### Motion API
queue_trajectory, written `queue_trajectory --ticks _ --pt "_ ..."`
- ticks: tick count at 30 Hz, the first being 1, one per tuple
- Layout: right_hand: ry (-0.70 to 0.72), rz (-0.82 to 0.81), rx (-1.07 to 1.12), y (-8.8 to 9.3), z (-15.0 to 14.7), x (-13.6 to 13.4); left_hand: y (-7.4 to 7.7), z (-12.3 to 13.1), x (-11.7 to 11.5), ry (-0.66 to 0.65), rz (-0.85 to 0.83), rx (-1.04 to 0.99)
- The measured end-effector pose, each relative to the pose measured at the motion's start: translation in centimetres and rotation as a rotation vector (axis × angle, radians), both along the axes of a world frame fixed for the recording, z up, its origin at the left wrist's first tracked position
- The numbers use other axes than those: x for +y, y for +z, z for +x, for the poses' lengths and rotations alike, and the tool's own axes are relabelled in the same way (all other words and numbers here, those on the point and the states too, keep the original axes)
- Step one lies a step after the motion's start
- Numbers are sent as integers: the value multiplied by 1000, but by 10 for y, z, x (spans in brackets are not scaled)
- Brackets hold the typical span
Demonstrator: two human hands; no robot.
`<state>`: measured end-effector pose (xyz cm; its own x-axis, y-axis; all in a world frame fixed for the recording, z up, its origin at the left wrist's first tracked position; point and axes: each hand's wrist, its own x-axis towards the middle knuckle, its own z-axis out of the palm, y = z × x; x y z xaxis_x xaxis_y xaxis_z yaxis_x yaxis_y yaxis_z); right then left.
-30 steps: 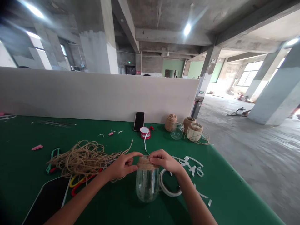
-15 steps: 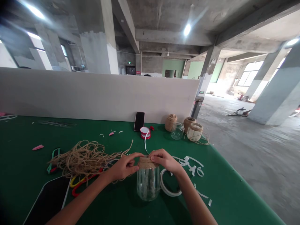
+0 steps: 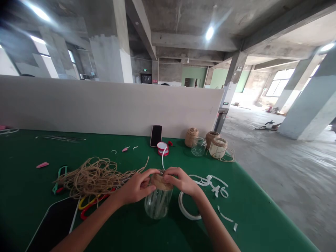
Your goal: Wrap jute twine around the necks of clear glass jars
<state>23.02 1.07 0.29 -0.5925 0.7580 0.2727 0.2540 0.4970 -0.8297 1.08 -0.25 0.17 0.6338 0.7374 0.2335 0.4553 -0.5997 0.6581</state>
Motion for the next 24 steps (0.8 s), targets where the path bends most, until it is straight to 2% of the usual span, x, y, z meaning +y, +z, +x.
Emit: queue_trajectory --ticks 4,7,14,19,24 --pt "-64 134 -126 3 -9 -6 -2 6 -4 17 18 23" --pt "-80 158 -141 4 -11 -8 -2 6 -5 21 3 20" --pt "-16 81 -67 7 -4 -5 0 -5 4 31 10 29" --pt "-14 5 -36 2 2 0 -2 -13 13 71 50 47" --pt "-19 -11 -12 -3 4 2 -4 -13 12 102 133 74"
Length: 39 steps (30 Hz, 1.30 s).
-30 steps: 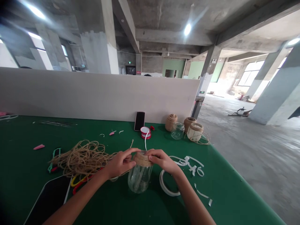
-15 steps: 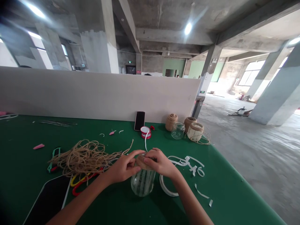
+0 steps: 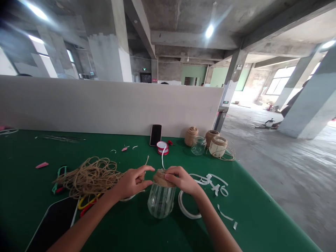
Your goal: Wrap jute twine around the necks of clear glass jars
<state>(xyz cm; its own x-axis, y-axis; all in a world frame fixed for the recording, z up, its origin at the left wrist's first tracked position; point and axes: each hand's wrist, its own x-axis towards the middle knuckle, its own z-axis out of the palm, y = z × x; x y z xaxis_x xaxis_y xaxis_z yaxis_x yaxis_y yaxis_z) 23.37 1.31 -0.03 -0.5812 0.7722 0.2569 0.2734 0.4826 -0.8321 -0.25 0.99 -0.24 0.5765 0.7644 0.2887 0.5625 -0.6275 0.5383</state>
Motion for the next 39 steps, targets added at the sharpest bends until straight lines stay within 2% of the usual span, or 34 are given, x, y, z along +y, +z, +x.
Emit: queue_trajectory --ticks 7,11,18,22,30,39 --pt "5 -14 5 1 0 -1 -3 2 1 24 124 88" --pt "39 -28 7 4 0 -2 -4 4 3 -7 -8 80" --pt "80 26 -54 8 4 -3 -14 11 5 -113 -271 -79" --pt "23 24 -151 12 6 -6 -14 13 3 -140 -358 -147" --pt "-68 67 -244 17 -8 -15 -14 17 -4 -105 -269 -149" --pt "9 40 -158 15 3 -10 -5 12 -4 -102 -130 -50"
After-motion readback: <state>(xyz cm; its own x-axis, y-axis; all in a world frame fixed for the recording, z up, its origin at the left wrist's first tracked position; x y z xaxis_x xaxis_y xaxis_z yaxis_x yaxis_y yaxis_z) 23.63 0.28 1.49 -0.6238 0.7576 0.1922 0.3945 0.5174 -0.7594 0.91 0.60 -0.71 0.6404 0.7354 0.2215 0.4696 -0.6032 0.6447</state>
